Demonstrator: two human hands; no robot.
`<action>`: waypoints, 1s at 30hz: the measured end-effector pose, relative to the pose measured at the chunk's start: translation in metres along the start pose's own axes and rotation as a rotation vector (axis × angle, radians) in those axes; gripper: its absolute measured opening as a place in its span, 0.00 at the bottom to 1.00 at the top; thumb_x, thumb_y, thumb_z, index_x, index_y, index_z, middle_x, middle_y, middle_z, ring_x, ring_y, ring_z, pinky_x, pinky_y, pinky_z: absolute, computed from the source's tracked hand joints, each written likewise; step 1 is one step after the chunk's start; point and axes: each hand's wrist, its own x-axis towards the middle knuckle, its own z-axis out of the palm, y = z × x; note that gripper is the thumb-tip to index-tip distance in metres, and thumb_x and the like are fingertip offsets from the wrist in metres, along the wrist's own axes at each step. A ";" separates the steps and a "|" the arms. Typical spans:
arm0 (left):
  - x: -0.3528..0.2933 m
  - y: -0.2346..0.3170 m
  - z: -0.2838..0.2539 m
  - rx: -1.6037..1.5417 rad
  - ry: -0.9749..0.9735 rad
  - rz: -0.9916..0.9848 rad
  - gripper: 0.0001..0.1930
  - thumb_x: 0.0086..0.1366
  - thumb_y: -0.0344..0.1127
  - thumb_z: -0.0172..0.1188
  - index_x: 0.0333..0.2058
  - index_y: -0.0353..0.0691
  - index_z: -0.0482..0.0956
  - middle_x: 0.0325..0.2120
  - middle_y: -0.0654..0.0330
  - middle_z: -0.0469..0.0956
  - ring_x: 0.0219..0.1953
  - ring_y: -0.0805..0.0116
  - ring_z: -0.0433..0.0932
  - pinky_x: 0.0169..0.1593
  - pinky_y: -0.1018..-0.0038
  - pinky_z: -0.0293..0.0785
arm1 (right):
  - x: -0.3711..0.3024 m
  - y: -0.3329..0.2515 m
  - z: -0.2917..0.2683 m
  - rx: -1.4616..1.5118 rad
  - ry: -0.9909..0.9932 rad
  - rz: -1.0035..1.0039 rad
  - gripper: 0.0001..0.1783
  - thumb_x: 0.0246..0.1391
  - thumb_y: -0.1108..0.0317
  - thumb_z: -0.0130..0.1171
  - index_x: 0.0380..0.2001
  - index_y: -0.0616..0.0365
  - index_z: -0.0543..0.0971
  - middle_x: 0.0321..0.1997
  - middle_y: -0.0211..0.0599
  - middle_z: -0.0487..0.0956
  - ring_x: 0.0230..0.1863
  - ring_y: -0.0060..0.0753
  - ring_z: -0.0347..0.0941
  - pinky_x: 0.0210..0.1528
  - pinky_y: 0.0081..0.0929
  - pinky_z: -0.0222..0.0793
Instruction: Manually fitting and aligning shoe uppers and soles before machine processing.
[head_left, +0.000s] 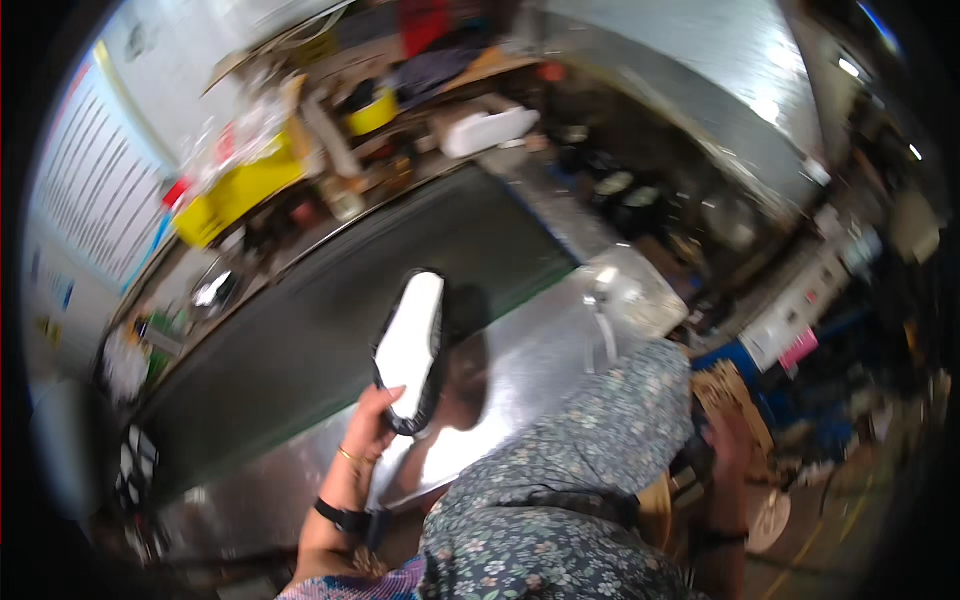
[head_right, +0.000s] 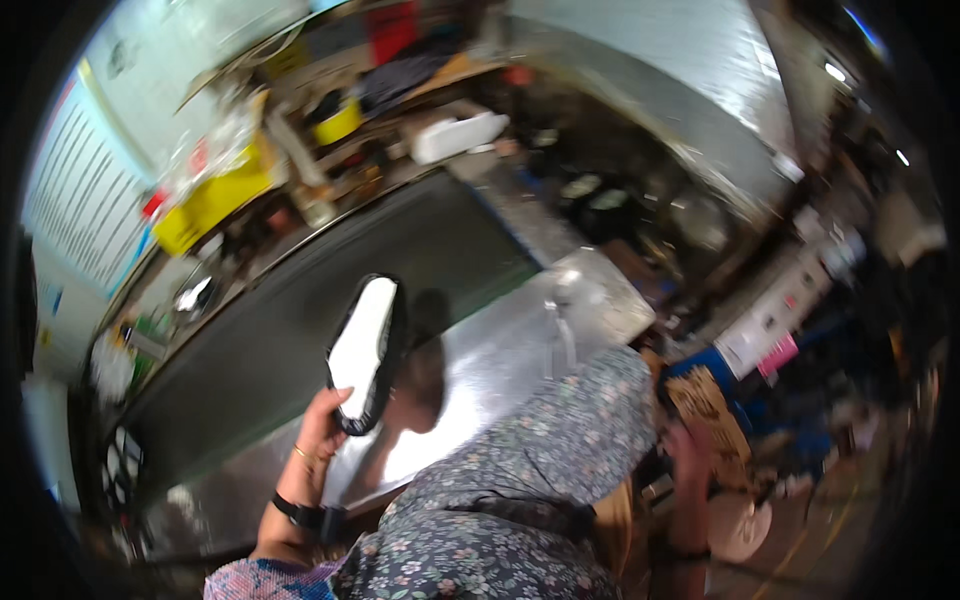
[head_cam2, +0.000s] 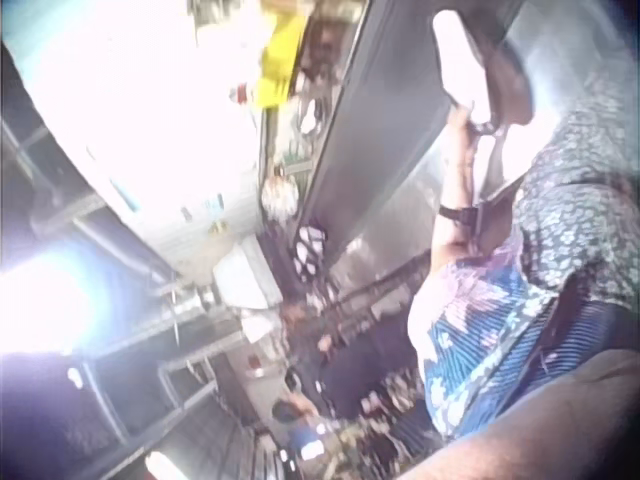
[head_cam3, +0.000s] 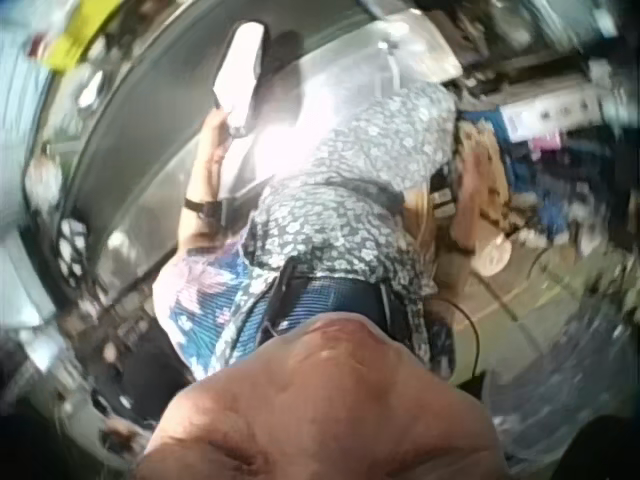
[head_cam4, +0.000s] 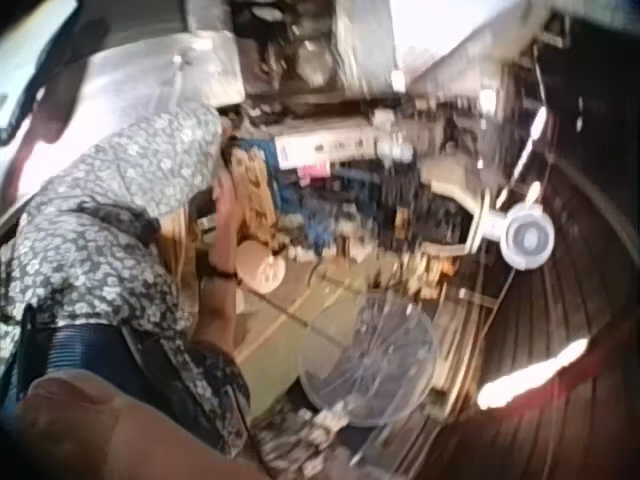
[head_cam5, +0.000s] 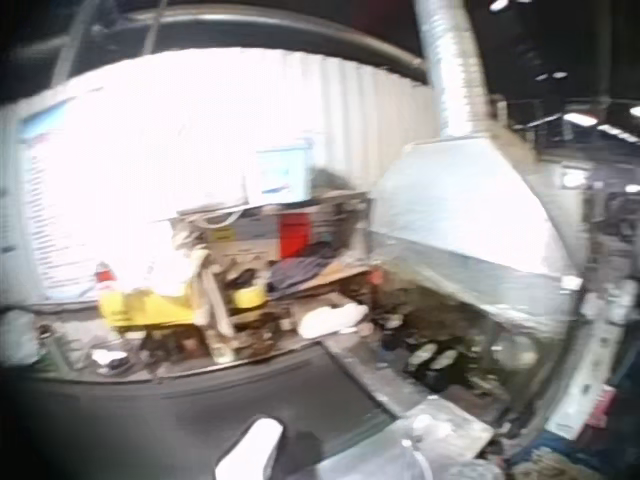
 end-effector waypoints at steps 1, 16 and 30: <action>0.008 -0.017 0.032 0.021 -0.067 0.016 0.26 0.60 0.36 0.61 0.54 0.28 0.69 0.45 0.53 0.78 0.46 0.62 0.80 0.52 0.68 0.76 | -0.003 -0.043 0.043 0.051 -0.061 -0.022 0.24 0.60 0.69 0.57 0.58 0.65 0.69 0.50 0.38 0.76 0.42 0.24 0.75 0.42 0.21 0.72; 0.053 -0.095 0.251 0.709 -0.892 0.354 0.45 0.56 0.35 0.71 0.67 0.34 0.54 0.68 0.44 0.51 0.71 0.55 0.48 0.70 0.66 0.48 | -0.073 -0.102 0.113 -0.424 0.007 -0.711 0.27 0.55 0.56 0.63 0.53 0.61 0.74 0.51 0.51 0.78 0.49 0.53 0.77 0.48 0.39 0.74; 0.051 -0.105 0.280 0.764 -0.828 0.485 0.41 0.54 0.30 0.71 0.65 0.37 0.60 0.69 0.46 0.50 0.71 0.56 0.49 0.70 0.65 0.48 | -0.059 -0.107 0.084 -0.393 0.035 -0.695 0.16 0.54 0.65 0.63 0.45 0.61 0.80 0.45 0.47 0.81 0.43 0.48 0.80 0.43 0.34 0.76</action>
